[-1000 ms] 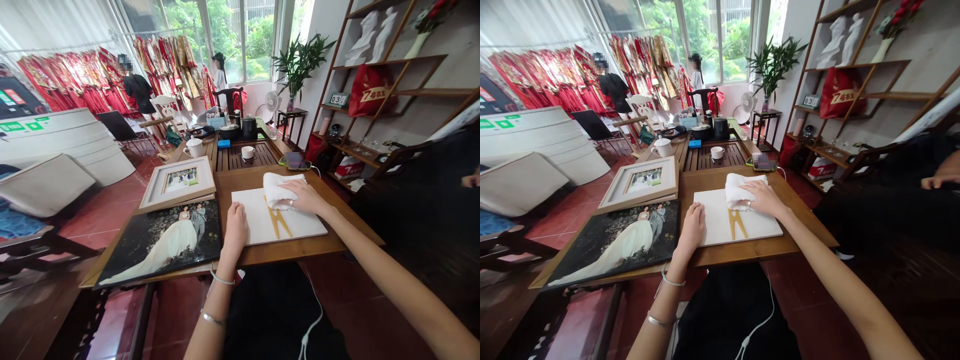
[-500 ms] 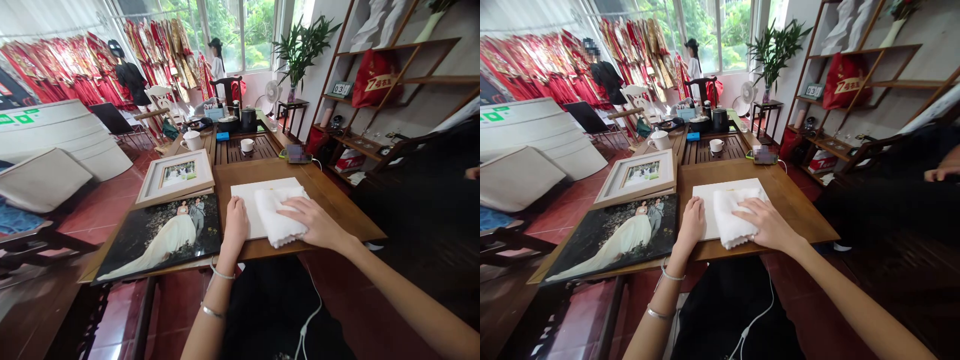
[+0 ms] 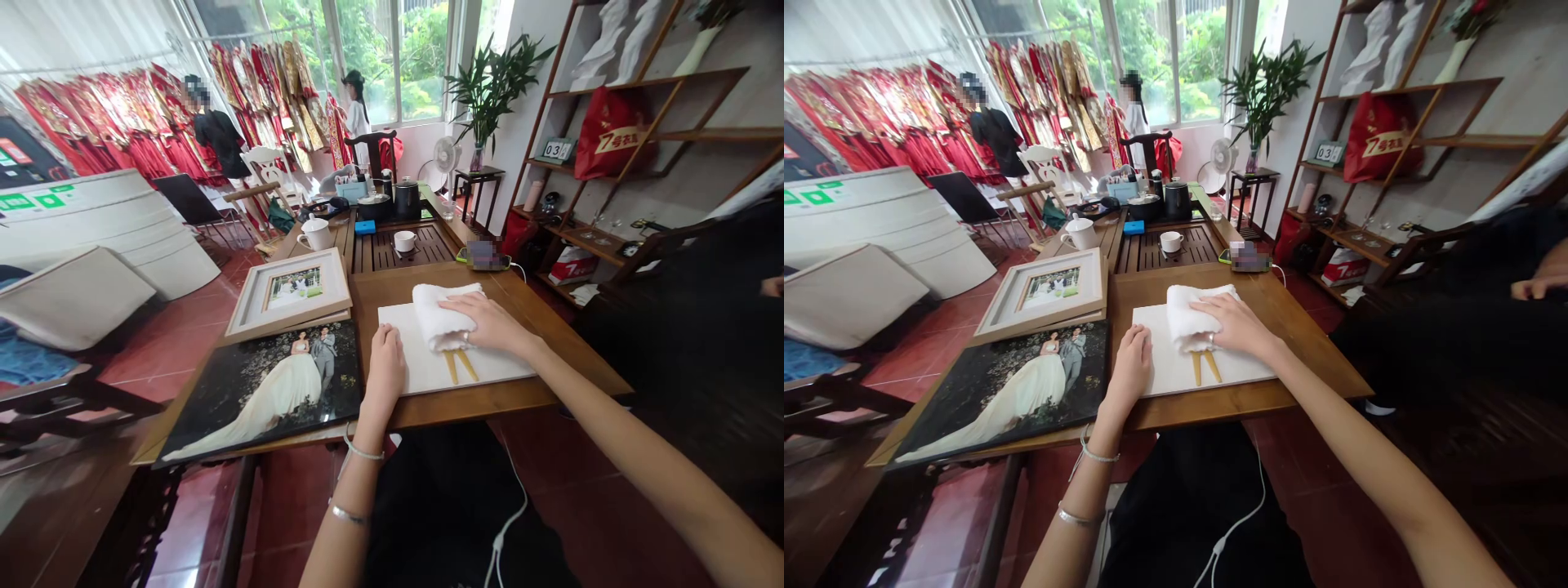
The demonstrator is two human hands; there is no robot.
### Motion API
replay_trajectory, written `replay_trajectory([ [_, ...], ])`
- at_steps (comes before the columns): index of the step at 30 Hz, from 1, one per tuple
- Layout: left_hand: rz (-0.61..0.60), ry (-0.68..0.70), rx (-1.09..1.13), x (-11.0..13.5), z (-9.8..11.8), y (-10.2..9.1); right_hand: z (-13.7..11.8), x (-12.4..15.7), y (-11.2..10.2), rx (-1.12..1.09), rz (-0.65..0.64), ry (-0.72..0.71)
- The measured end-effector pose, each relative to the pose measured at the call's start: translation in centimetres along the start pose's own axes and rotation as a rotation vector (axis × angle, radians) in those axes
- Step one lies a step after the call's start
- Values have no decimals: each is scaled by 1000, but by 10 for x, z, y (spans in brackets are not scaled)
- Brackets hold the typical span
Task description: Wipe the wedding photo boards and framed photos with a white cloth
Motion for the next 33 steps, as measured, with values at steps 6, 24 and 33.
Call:
replay_trajectory([
  [6,-5,-5,-8,-1,0,0,-9,-43,9,78,-59,31],
  [24,-54,1,-31,0,9,-3,-72,78,-14,67,-78,-167],
  [33,0,25,-34,0,5,-1,-40,-3,3,42,-156,-59],
])
Point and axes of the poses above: each hand's wrist, its own x-axis away from the middle knuckle, its own y-axis out of the palm, z = x × y, the point moved 6 cm from there along -x, towards the middle knuckle, and after that the axes turned 6 degrees about y, right-handed, at the moved point
